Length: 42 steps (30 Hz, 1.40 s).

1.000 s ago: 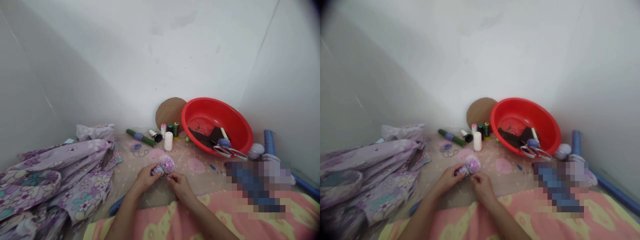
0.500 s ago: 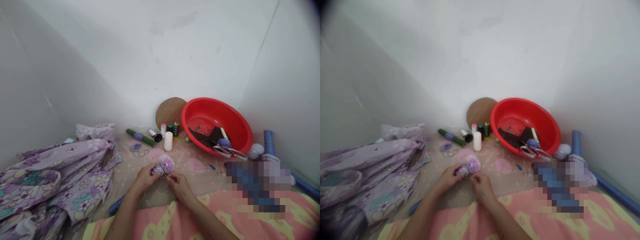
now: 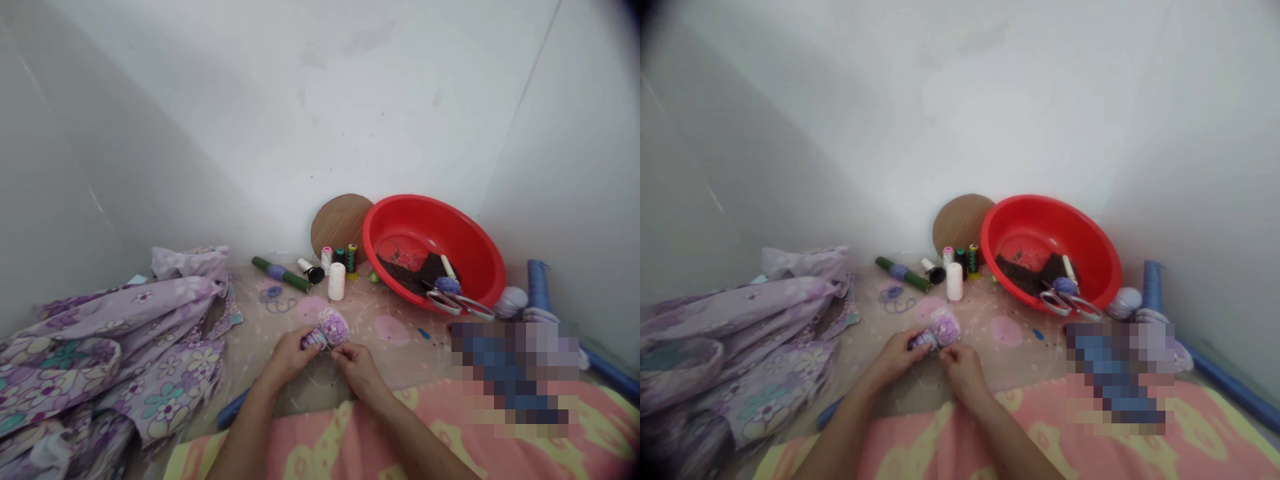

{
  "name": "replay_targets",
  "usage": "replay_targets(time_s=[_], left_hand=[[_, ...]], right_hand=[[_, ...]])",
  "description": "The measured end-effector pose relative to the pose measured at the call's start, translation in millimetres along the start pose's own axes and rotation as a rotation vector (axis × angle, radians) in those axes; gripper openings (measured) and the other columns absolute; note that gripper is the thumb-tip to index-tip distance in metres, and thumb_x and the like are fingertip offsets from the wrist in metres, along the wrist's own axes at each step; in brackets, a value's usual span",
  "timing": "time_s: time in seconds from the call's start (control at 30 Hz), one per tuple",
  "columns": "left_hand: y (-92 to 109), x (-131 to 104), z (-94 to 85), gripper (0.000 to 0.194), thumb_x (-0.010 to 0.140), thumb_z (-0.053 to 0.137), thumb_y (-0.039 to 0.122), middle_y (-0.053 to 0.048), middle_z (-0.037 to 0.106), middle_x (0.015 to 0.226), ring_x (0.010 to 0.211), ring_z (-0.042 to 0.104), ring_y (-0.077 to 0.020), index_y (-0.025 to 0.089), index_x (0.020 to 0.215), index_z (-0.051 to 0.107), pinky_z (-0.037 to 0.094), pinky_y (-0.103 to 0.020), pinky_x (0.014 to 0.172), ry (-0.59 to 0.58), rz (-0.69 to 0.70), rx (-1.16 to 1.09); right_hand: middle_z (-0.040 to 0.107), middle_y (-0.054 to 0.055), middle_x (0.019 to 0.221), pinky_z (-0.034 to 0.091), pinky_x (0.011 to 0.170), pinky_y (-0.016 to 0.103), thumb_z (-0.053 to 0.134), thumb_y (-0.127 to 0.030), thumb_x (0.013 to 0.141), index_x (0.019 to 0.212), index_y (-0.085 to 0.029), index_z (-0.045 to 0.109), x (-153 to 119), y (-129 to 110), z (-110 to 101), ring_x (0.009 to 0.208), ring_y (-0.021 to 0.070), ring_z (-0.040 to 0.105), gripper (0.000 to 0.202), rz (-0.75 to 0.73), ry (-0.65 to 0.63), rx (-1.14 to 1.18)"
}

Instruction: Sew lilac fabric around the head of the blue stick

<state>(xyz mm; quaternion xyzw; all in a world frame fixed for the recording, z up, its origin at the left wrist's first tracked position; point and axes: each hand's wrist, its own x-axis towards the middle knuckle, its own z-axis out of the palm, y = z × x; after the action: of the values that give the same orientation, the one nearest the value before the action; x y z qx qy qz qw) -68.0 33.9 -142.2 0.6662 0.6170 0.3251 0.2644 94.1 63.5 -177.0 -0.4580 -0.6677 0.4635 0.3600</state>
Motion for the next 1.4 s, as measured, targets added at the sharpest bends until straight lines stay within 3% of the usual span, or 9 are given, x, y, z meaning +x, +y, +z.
replay_targets(time_s=[0.3, 0.67, 0.83, 1.13, 1.4], left_hand=[[3, 0, -1.2, 0.031, 0.073, 0.046, 0.034, 0.000, 0.062, 0.076, 0.067, 0.051, -0.0137, 0.016, 0.093, 0.061, 0.038, -0.020, 0.059, -0.036, 0.035, 0.035], [2, 0, -0.3, 0.028, 0.074, 0.045, 0.033, 0.000, 0.059, 0.072, 0.066, 0.048, -0.0125, 0.015, 0.089, 0.061, 0.034, -0.019, 0.057, -0.033, 0.066, 0.047], [0, 1, 1.2, 0.028, 0.073, 0.047, 0.032, 0.000, 0.059, 0.073, 0.065, 0.048, -0.0126, 0.015, 0.089, 0.061, 0.034, -0.020, 0.057, -0.027, 0.056, 0.042], [-1, 1, 2.2, 0.032, 0.072, 0.047, 0.033, -0.001, 0.061, 0.077, 0.067, 0.049, -0.0138, 0.015, 0.096, 0.060, 0.035, -0.020, 0.058, -0.016, 0.023, 0.020], [0, 0, 4.8, 0.028, 0.073, 0.046, 0.033, 0.000, 0.060, 0.074, 0.065, 0.049, -0.0132, 0.016, 0.090, 0.062, 0.034, -0.020, 0.057, -0.009, 0.060, 0.081]], right_hand=[[0.053, 0.001, 0.054, 0.032, 0.050, 0.023, 0.046, -0.028, 0.066, 0.057, -0.017, 0.058, -1, -2, 5, 0.054, 0.0142, 0.045, 0.019, -0.020, 0.031, -0.004], [0.051, 0.000, 0.049, 0.032, 0.046, 0.023, 0.046, -0.033, 0.069, 0.055, -0.017, 0.055, -2, -2, 13, 0.050, 0.0144, 0.046, 0.024, -0.049, 0.134, -0.025], [0.051, -0.002, 0.045, 0.033, 0.045, 0.022, 0.043, -0.030, 0.071, 0.062, -0.017, 0.058, -4, -4, 11, 0.047, 0.0133, 0.047, 0.022, -0.034, 0.094, -0.044], [0.055, -0.001, 0.048, 0.032, 0.046, 0.020, 0.045, -0.025, 0.069, 0.056, -0.016, 0.057, -6, 1, 1, 0.048, 0.0122, 0.049, 0.020, 0.027, 0.071, -0.186], [0.059, 0.001, 0.052, 0.032, 0.046, 0.021, 0.043, -0.030, 0.075, 0.057, -0.018, 0.058, -6, -16, 8, 0.051, 0.0143, 0.052, 0.026, 0.017, 0.145, -0.306]])
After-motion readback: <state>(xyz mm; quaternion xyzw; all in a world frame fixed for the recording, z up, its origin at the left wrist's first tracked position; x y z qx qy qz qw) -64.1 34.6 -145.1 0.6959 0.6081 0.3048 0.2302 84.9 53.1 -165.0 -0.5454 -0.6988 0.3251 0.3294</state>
